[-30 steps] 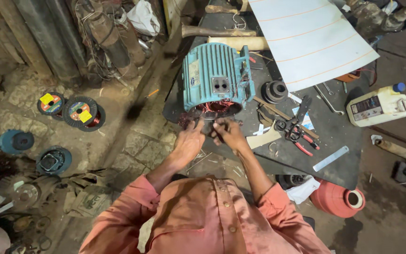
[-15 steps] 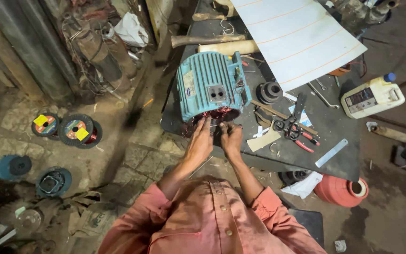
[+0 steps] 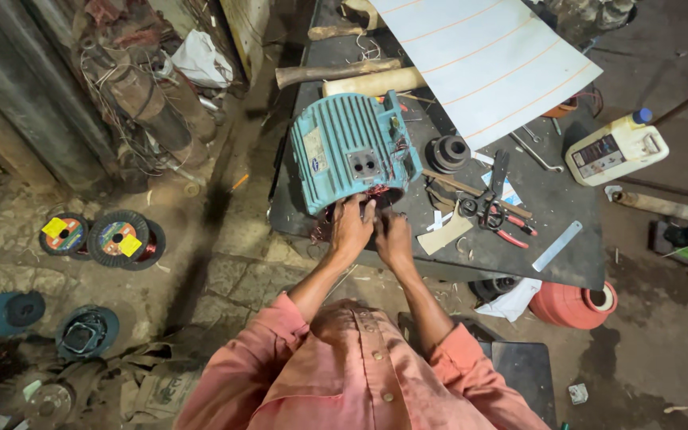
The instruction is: The person works on a teal electric motor placed on a workbench. They repeatedly insert and adjust copper windings into the motor's stator slots using their hands, a wooden mallet, and a cylindrical wooden tool. The person also uses pliers to manipulate the wires and occasionally picks up a thin white string to assist with the winding process.
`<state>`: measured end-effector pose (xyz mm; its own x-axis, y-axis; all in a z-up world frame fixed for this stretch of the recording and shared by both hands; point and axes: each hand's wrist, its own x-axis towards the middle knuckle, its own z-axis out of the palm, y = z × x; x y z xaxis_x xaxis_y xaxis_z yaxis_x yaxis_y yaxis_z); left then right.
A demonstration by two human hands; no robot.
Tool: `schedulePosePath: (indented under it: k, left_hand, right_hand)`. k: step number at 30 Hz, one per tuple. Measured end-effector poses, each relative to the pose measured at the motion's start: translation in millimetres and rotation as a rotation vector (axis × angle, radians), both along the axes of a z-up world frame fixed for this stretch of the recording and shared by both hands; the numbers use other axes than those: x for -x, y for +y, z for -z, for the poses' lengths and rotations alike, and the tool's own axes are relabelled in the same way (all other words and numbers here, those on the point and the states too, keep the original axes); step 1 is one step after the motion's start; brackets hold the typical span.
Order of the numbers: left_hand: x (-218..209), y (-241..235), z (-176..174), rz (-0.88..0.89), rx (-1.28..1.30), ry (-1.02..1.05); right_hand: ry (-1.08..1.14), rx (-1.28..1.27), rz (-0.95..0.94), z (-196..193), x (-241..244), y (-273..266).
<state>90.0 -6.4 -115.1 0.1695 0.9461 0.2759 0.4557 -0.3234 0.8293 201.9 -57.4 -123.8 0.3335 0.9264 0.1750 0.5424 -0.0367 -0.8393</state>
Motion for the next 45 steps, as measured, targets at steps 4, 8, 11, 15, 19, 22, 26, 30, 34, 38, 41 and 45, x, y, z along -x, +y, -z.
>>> schedulePosePath:
  k: [4, 8, 11, 15, 19, 22, 26, 30, 34, 38, 41, 45]
  left_hand:
    - [-14, 11, 11, -0.152, 0.135, -0.061]
    - [-20, 10, 13, -0.161, 0.408, -0.471]
    - [-1, -8, 9, -0.051, 0.465, -0.398]
    - [15, -29, -6, 0.115, 0.121, -0.083]
    - [22, -44, -21, 0.239, 0.219, -0.576]
    - [22, -48, -31, 0.346, 0.315, -0.682]
    - [30, -73, -43, 0.463, 0.331, 0.124]
    - [46, -114, -56, 0.855, -0.103, 0.277]
    - [60, -104, -54, 0.799, -0.179, -0.012]
    - [46, -60, -28, 0.347, 0.067, 0.036]
    - [29, -28, -4, 0.201, -0.104, -0.035]
    - [1, 5, 14, 0.084, -0.005, -0.037]
  right_hand:
    - [-0.036, 0.031, 0.078, -4, 12, 22]
    - [-0.072, -0.060, 0.009, -15, 10, 9]
    - [-0.306, -0.073, -0.207, -30, 0, -18]
    - [-0.331, 0.115, -0.093, -51, 0, -22]
    - [-0.326, -0.211, -0.042, -59, 7, -20]
    - [-0.007, -0.189, -0.017, -55, 5, -17]
    - [0.829, 0.165, -0.115, -39, -7, -4]
    - [0.848, 0.297, -0.172, -12, -16, -4]
    - [0.773, 0.130, -0.161, 17, -18, -13]
    - [0.578, 0.172, 0.003, 26, -19, -13]
    - [0.116, -0.100, 0.041, 16, -10, 0]
    - [-0.121, -0.141, 0.163, -7, 7, 19]
